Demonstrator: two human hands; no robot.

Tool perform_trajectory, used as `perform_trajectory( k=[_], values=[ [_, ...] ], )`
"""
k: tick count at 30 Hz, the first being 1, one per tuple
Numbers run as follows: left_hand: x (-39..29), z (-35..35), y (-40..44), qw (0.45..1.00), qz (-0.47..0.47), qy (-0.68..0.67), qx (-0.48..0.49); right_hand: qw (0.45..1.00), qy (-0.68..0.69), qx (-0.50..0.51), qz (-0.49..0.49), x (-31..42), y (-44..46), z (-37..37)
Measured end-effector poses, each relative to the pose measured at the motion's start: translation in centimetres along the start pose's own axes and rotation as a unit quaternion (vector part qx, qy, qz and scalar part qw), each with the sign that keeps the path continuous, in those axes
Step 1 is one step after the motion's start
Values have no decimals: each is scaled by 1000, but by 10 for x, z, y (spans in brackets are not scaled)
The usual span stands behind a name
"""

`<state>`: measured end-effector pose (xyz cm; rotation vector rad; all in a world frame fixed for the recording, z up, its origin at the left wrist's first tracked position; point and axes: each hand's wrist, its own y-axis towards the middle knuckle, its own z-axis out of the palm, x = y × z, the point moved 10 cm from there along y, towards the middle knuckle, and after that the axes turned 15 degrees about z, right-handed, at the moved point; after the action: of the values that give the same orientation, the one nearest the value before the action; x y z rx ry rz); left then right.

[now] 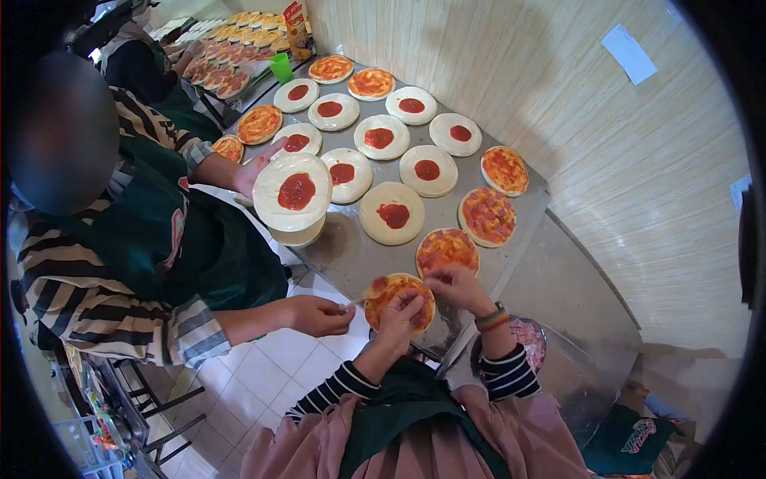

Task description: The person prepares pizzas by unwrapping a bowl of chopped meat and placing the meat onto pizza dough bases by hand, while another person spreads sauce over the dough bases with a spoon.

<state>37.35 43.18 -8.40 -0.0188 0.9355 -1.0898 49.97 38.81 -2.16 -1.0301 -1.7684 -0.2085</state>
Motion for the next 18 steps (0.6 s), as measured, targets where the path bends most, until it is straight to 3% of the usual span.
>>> perform_trajectory(
  k=[2, 9, 11, 12, 14, 18],
  values=[
    [8, 2, 7, 1000, -7, 10, 10, 973, 150, 158, 72, -14, -14, 24],
    [21, 4, 18, 1000, -11, -11, 5, 975, 160, 92, 125, -33, 2, 6],
    [18, 1, 18, 1000, -11, -11, -2, 991, 97, -61, 66, -42, 23, -21],
    [16, -2, 17, 1000, -11, -10, -8, 991, 97, -60, 65, -50, 35, -19],
    [11, -3, 15, 1000, -6, -24, -13, 984, 11, -161, 74, -63, 53, -31],
    [0, -11, 14, 999, 15, -38, -31, 974, -74, -210, 42, -57, 66, -33]
  ],
)
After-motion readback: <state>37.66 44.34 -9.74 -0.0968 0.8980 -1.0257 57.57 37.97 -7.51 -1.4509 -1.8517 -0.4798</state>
